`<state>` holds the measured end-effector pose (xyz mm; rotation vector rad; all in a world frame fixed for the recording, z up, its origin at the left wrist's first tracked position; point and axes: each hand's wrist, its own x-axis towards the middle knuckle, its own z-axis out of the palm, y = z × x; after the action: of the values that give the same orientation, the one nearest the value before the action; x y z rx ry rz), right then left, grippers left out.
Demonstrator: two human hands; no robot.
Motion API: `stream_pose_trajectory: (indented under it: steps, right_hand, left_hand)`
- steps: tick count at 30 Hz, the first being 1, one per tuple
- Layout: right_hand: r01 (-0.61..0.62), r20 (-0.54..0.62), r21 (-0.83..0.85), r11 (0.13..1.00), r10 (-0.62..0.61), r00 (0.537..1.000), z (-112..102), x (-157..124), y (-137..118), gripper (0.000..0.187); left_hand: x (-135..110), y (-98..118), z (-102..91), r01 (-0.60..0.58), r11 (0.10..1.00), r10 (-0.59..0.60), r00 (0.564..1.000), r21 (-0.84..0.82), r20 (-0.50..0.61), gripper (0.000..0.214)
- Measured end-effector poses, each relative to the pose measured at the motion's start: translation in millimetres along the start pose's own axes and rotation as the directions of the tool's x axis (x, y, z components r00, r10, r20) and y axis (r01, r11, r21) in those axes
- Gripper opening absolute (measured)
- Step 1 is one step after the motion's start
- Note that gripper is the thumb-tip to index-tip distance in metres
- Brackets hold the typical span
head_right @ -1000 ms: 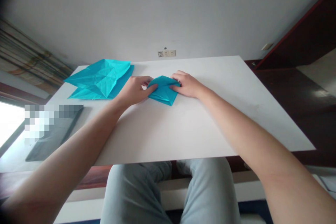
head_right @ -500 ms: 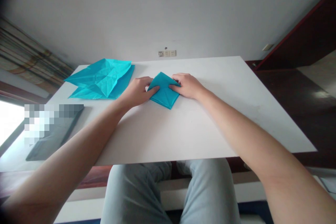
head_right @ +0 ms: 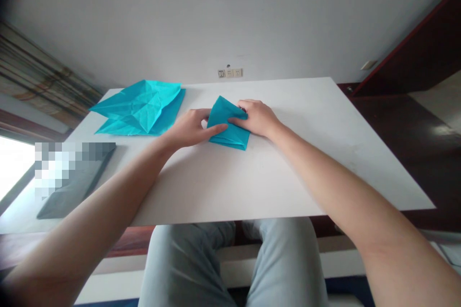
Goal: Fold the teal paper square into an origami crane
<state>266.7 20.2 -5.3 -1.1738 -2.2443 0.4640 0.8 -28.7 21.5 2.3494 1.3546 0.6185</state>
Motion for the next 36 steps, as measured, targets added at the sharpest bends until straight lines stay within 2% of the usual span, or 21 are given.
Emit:
stream_pose_trajectory:
  steps: [5, 9, 13, 20, 25, 28, 32, 33, 34, 36]
  right_hand:
    - [0.005, 0.022, 0.02, 1.0, -0.005, 1.0, -0.8, 0.3, 0.8, 0.036]
    - [-0.022, 0.051, 0.03, 0.999, 0.021, 0.998, -2.6, 0.5, -1.8, 0.038]
    - [-0.043, 0.068, 0.046, 0.998, 0.04, 0.997, -3.7, 1.4, -4.1, 0.042]
    - [0.062, 0.069, 0.084, 0.995, -0.068, 0.995, -6.4, 0.4, 0.6, 0.035]
    - [0.132, 0.1, 0.1, 0.986, -0.142, 0.985, -10.2, -0.5, 3.9, 0.046]
    - [0.171, 0.095, 0.162, 0.972, -0.188, 0.978, -6.3, -0.2, 7.0, 0.05]
    - [0.229, -0.016, 0.235, 0.945, -0.232, 0.973, 1.7, -0.1, 14.7, 0.088]
    - [0.252, -0.037, 0.232, 0.94, -0.25, 0.967, 2.5, -0.4, 16.1, 0.093]
    - [0.276, -0.047, 0.218, 0.936, -0.272, 0.961, 2.5, -0.8, 16.8, 0.092]
    - [0.313, -0.034, 0.165, 0.935, -0.311, 0.95, 0.3, -2.1, 15.5, 0.078]
  left_hand:
    - [1.0, -4.4, -2.7, 0.006, 0.995, -0.006, 1.0, -0.098, 0.006, 0.053]
    - [5.0, -13.2, 1.8, 0.068, 0.996, -0.07, 0.996, -0.05, -0.046, 0.042]
    - [7.3, -16.7, 5.1, 0.108, 0.993, -0.111, 0.99, -0.043, -0.09, 0.04]
    - [8.5, -19.8, 3.0, 0.157, 0.979, -0.175, 0.975, -0.132, -0.136, 0.017]
    - [10.9, -27.5, 7.1, 0.154, 0.92, -0.207, 0.972, -0.362, -0.114, 0.039]
    - [11.3, -28.8, 8.9, 0.155, 0.86, -0.22, 0.972, -0.487, -0.08, 0.041]
    - [10.8, -27.6, 7.6, 0.141, 0.891, -0.226, 0.962, -0.433, -0.151, 0.035]
    - [10.7, -27.1, 7.1, 0.142, 0.899, -0.231, 0.958, -0.415, -0.171, 0.034]
    - [10.5, -26.4, 6.6, 0.145, 0.904, -0.236, 0.954, -0.401, -0.186, 0.032]
    - [10.3, -25.0, 5.6, 0.151, 0.914, -0.24, 0.949, -0.376, -0.202, 0.03]
